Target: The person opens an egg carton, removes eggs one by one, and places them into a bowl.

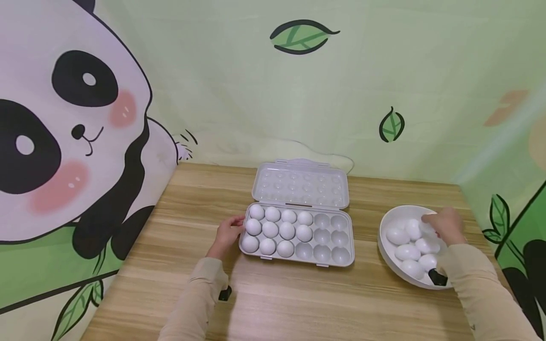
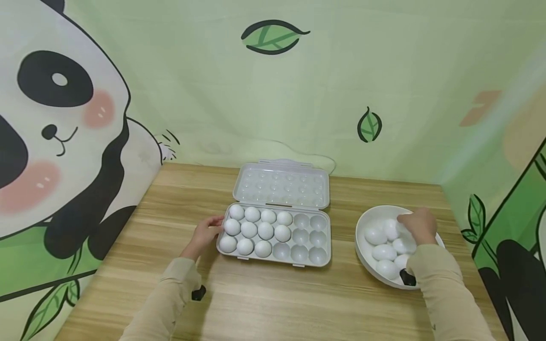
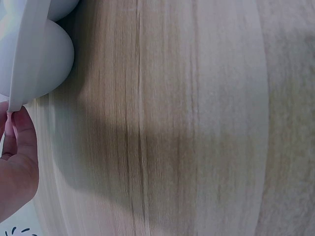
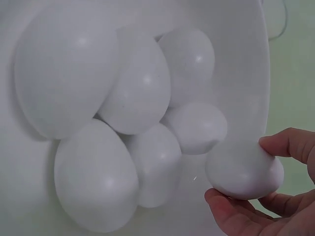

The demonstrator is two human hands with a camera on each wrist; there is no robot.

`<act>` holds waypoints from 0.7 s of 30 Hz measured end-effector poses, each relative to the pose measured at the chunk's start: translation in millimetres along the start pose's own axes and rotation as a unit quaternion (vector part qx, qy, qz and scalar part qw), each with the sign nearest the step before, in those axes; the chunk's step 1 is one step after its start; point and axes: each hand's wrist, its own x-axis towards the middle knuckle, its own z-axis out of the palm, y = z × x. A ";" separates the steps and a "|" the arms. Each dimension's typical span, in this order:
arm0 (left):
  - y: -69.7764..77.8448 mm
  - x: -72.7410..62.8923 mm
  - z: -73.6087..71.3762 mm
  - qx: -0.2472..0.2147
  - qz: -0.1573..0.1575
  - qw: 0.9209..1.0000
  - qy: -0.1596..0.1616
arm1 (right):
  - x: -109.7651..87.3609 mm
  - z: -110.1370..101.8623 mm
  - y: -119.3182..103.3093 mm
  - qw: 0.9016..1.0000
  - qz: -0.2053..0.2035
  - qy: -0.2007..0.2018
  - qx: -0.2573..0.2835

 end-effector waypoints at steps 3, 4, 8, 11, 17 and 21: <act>1.3 -0.5 0.1 -0.001 -0.003 1.000 0.001 | 0.1 -0.1 1.5 1.000 -0.003 0.008 -0.013; 1.2 -0.7 0.1 0.000 -0.002 1.000 0.002 | 0.1 0.0 1.9 1.000 -0.004 0.010 -0.016; 1.5 -0.9 -0.1 0.003 -0.003 1.000 0.004 | 0.5 1.1 4.4 0.999 -0.020 0.022 -0.037; 1.3 -1.0 -0.4 0.005 -0.001 1.000 0.004 | 1.7 2.4 6.9 0.997 -0.035 0.033 -0.055; 0.5 0.0 -0.4 0.003 -0.002 1.000 0.002 | 3.9 5.4 9.1 0.996 -0.035 0.039 -0.073; -0.4 0.6 -0.4 0.005 0.001 1.000 0.001 | 4.0 5.6 9.5 0.995 -0.038 0.035 -0.087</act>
